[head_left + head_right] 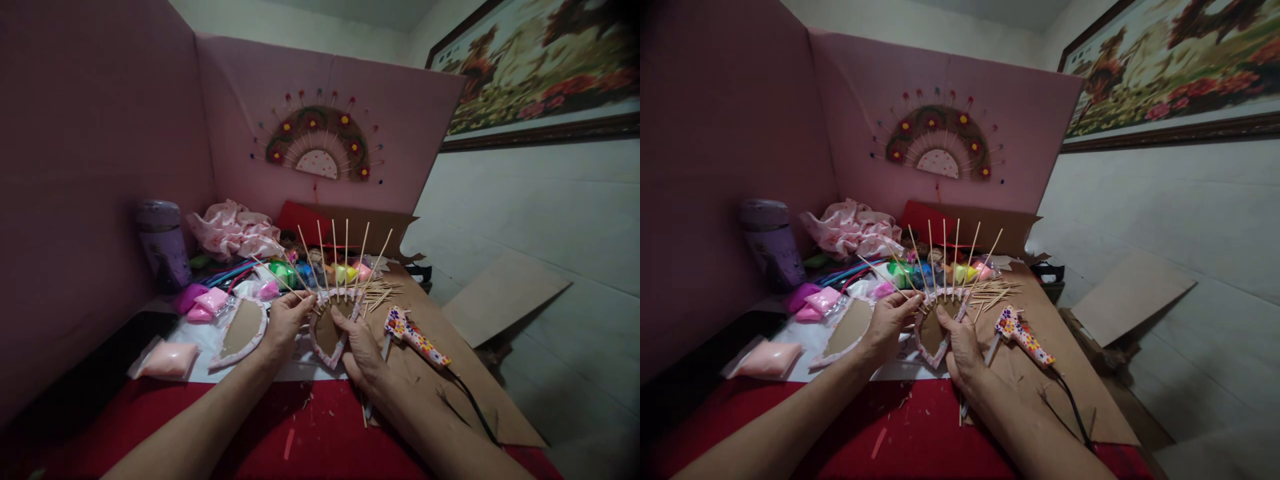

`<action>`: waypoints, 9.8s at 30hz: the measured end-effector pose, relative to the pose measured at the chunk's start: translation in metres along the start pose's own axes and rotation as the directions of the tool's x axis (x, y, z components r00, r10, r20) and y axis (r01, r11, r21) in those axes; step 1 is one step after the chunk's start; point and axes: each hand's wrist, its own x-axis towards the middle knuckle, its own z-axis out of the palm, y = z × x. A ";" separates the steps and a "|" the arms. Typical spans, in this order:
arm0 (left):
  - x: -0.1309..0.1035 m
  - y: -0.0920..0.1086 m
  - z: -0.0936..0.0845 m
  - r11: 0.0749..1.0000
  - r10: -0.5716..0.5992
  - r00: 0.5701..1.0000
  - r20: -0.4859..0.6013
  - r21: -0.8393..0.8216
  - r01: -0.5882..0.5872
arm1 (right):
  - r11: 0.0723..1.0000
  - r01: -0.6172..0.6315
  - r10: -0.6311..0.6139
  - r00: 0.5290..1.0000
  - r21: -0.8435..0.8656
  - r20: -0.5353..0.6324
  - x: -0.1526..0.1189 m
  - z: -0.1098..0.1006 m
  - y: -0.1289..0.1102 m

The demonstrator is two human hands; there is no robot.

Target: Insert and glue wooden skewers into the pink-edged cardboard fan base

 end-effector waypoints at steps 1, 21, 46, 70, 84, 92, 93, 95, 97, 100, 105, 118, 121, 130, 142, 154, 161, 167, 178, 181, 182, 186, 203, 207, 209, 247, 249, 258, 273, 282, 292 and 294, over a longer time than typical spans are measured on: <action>0.000 0.000 0.000 1.000 0.002 1.000 -0.001 -0.003 -0.002 | 1.000 0.002 -0.002 1.000 0.000 0.000 0.000 0.000 0.000; -0.001 0.003 0.003 1.000 -0.004 1.000 -0.015 -0.013 0.004 | 1.000 -0.004 0.004 1.000 -0.022 -0.013 0.001 -0.002 0.001; -0.001 0.003 0.002 1.000 -0.008 1.000 -0.021 -0.008 0.008 | 1.000 -0.006 0.006 1.000 -0.010 -0.008 0.002 -0.003 0.001; -0.003 0.005 0.005 1.000 -0.015 1.000 -0.025 -0.021 0.015 | 1.000 -0.009 0.009 1.000 -0.001 -0.019 -0.002 0.001 -0.001; -0.002 0.004 0.004 0.999 -0.008 1.000 -0.019 -0.031 0.008 | 1.000 0.007 -0.007 1.000 -0.010 0.010 0.000 -0.001 0.000; -0.002 0.002 0.002 0.999 -0.012 1.000 -0.006 -0.036 0.012 | 1.000 0.003 -0.003 1.000 -0.006 0.000 0.000 -0.002 0.001; -0.002 0.002 0.002 0.999 -0.019 1.000 -0.009 -0.031 0.019 | 1.000 0.002 -0.002 1.000 -0.006 0.002 0.000 -0.002 0.001; -0.002 0.002 0.002 0.999 -0.022 1.000 -0.013 -0.023 0.022 | 1.000 0.002 -0.002 1.000 -0.010 0.006 0.001 -0.002 0.000; -0.002 0.002 0.002 1.000 -0.006 1.000 -0.011 -0.019 0.006 | 1.000 -0.005 0.005 1.000 -0.012 0.001 0.001 -0.002 0.000; -0.001 0.002 0.002 1.000 0.007 1.000 -0.008 -0.022 -0.008 | 1.000 -0.013 0.013 1.000 -0.014 -0.017 0.001 -0.002 0.000; 0.000 0.001 0.001 1.000 -0.001 1.000 -0.005 -0.014 0.001 | 1.000 -0.005 0.004 1.000 -0.022 -0.012 0.000 -0.001 0.000; 0.001 -0.001 0.001 1.000 0.005 1.000 -0.001 -0.024 -0.005 | 1.000 0.003 -0.003 1.000 -0.015 -0.014 0.002 -0.003 0.002; 0.001 -0.001 0.001 1.000 0.010 1.000 -0.007 -0.022 -0.010 | 1.000 -0.007 0.006 1.000 -0.008 -0.019 0.002 -0.004 0.002; 0.001 0.000 0.001 1.000 -0.003 1.000 -0.004 -0.023 0.003 | 1.000 -0.009 0.009 1.000 -0.017 -0.002 0.001 -0.002 0.001; -0.001 0.002 0.003 1.000 -0.009 1.000 -0.010 -0.030 0.009 | 1.000 -0.014 0.014 1.000 -0.013 -0.019 0.000 -0.001 0.000; -0.002 0.005 0.005 1.000 -0.013 1.000 -0.028 -0.019 0.013 | 1.000 -0.013 0.013 1.000 -0.011 -0.003 0.000 -0.002 0.001; -0.001 0.002 0.003 1.000 0.010 1.000 -0.009 -0.026 -0.010 | 1.000 -0.004 0.004 1.000 -0.003 0.009 0.001 -0.003 0.001; 0.000 0.001 0.003 1.000 0.003 1.000 -0.018 -0.023 -0.003 | 1.000 -0.005 0.005 1.000 0.006 0.005 0.000 -0.001 0.000; -0.001 0.002 0.004 1.000 -0.008 1.000 -0.027 -0.016 0.007 | 1.000 -0.010 0.010 1.000 0.002 0.008 -0.001 -0.002 0.000; 0.000 0.002 0.003 1.000 0.004 1.000 -0.027 -0.025 -0.004 | 1.000 -0.011 0.011 1.000 0.001 0.011 0.000 -0.002 0.000; 0.000 0.002 0.003 1.000 0.003 1.000 -0.026 -0.027 -0.003 | 1.000 -0.010 0.010 1.000 0.002 0.009 0.000 -0.002 0.000; 0.000 0.002 0.004 1.000 -0.001 1.000 -0.013 -0.029 0.000 | 1.000 -0.012 0.012 1.000 0.005 0.002 0.001 -0.003 0.001; -0.001 0.002 0.004 0.999 -0.007 1.000 -0.010 -0.033 0.007 | 1.000 -0.008 0.009 1.000 -0.025 0.012 0.001 -0.005 0.002; -0.001 0.002 0.004 0.999 0.028 1.000 -0.010 -0.028 -0.028 | 0.999 -0.015 0.016 1.000 -0.031 0.012 0.001 -0.004 0.002; -0.001 0.001 0.003 0.999 0.037 0.999 -0.004 -0.021 -0.037 | 0.999 -0.007 0.008 1.000 -0.033 0.019 0.002 -0.005 0.002; 0.000 -0.002 0.002 0.999 0.033 0.999 -0.021 0.000 -0.033 | 1.000 -0.004 0.004 1.000 -0.007 0.026 0.005 -0.006 0.004; 0.001 -0.003 0.002 0.999 0.040 0.999 -0.022 -0.010 -0.040 | 1.000 -0.017 0.018 1.000 -0.012 0.011 0.004 -0.006 0.004; 0.002 -0.008 -0.001 1.000 0.017 1.000 -0.025 -0.025 -0.018 | 0.998 -0.068 0.068 0.998 -0.009 -0.016 0.002 -0.007 0.005; -0.003 -0.003 0.001 0.993 -0.069 0.994 -0.079 -0.100 0.061 | 0.999 -0.039 0.037 0.998 -0.031 -0.055 0.001 -0.007 0.010; -0.004 0.004 -0.003 0.988 -0.082 0.993 -0.086 -0.138 0.070 | 0.996 -0.084 0.081 0.995 -0.044 -0.061 0.002 0.011 0.004; 0.017 0.022 -0.002 0.996 -0.086 0.981 -0.176 -0.049 0.078 | 0.988 -0.115 0.106 0.990 -0.107 -0.091 0.027 0.024 -0.001; 0.021 0.025 -0.002 0.995 -0.099 0.985 -0.140 -0.022 0.097 | 0.989 -0.104 0.097 0.993 -0.106 -0.066 0.030 0.022 -0.001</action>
